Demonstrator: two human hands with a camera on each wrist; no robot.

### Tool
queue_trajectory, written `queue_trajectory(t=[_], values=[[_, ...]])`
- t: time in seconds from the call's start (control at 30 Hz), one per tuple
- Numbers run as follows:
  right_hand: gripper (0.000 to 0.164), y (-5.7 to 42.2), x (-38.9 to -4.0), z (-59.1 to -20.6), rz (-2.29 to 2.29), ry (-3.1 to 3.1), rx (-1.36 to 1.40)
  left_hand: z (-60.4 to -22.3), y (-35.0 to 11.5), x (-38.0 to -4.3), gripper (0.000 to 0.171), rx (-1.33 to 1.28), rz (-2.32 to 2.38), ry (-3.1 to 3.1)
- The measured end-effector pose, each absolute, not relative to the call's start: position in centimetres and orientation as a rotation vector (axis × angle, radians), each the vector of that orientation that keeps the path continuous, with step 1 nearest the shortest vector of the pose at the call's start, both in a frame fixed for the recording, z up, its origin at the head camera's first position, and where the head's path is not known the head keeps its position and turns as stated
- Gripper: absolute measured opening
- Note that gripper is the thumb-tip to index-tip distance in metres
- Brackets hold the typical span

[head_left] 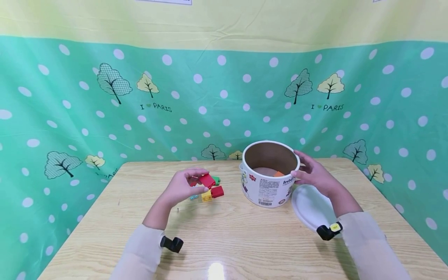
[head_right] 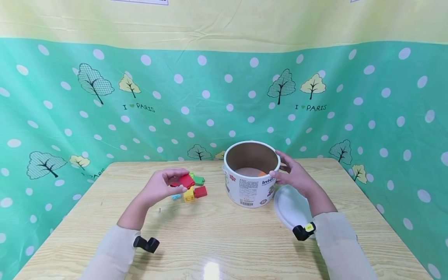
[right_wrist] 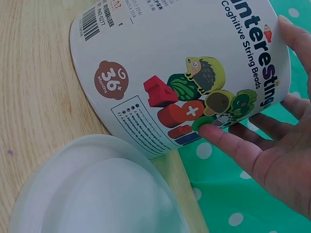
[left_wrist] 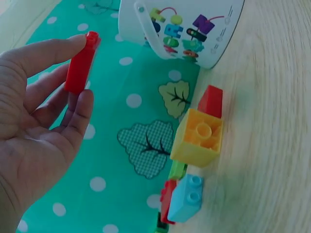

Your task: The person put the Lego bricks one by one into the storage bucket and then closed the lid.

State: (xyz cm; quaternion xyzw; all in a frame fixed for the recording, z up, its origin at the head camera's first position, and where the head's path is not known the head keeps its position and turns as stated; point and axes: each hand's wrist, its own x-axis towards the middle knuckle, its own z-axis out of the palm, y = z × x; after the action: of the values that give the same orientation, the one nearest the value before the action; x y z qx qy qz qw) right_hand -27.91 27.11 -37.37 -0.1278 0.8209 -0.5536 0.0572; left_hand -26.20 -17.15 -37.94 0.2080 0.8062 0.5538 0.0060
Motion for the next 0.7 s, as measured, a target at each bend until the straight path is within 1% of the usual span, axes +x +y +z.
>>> queue_trajectory(t=[0.47,0.7], values=[[0.089,27.2,-28.0,-37.5,-1.688,2.471,-0.406,-35.4,-14.5,-26.4,0.052,0.646,1.825,2.507],[0.088,27.2,-28.1,-37.5,-1.715,2.450,-0.418,-34.2,-12.7,-26.7,0.050,0.710,1.825,2.502]])
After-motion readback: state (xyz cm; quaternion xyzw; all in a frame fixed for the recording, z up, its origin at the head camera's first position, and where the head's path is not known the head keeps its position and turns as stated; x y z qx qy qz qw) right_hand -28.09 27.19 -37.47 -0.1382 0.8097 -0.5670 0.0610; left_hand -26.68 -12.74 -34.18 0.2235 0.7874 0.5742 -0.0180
